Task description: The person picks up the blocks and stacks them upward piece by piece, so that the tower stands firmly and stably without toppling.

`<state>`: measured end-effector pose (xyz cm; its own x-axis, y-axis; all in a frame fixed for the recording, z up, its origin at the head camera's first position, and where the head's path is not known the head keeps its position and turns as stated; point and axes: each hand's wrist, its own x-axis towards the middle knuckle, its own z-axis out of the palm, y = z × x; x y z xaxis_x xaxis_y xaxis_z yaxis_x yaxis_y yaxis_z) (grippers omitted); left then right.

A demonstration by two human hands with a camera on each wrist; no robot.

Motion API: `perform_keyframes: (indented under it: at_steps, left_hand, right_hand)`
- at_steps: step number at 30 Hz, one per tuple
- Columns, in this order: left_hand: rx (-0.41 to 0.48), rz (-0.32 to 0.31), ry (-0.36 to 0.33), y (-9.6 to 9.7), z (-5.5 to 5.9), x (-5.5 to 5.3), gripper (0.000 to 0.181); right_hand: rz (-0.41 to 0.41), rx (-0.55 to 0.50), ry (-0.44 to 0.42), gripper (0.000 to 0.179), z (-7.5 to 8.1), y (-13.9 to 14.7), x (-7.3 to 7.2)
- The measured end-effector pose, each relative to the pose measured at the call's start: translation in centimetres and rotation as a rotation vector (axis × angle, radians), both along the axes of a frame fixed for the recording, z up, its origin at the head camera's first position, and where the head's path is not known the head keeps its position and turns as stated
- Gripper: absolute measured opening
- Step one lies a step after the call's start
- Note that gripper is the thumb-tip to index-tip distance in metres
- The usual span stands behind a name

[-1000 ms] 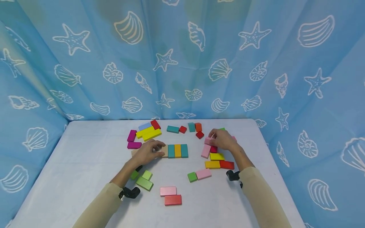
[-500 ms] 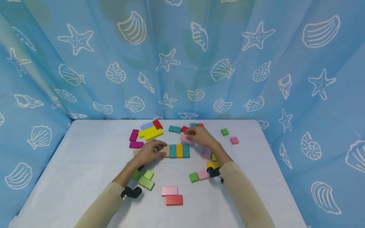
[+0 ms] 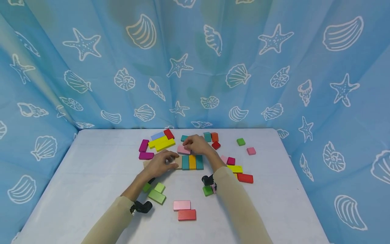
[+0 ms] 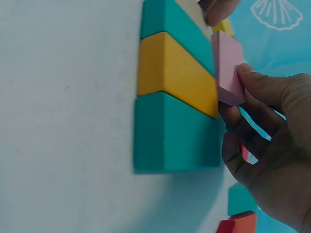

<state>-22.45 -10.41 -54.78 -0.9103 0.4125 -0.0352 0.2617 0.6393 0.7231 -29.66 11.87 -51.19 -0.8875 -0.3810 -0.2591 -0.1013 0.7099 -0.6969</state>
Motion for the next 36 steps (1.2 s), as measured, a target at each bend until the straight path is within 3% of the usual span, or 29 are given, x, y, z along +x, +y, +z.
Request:
perform_keyframes:
  at_steps: [6,14,36]
  left_hand:
    - [-0.020,0.020,-0.004,-0.1,0.0,0.0,0.042]
    - [-0.011,0.030,-0.008,-0.1,0.1,0.0,0.042]
    - [-0.002,0.025,-0.002,0.0,-0.1,0.5,0.046]
  right_hand:
    - [-0.024,0.006,-0.031,0.019,-0.7,-0.3,-0.1]
    - [0.006,0.017,-0.027,0.019,-1.6,-0.6,-0.1]
    - [0.018,0.009,-0.038,0.018,-1.8,-0.3,0.2]
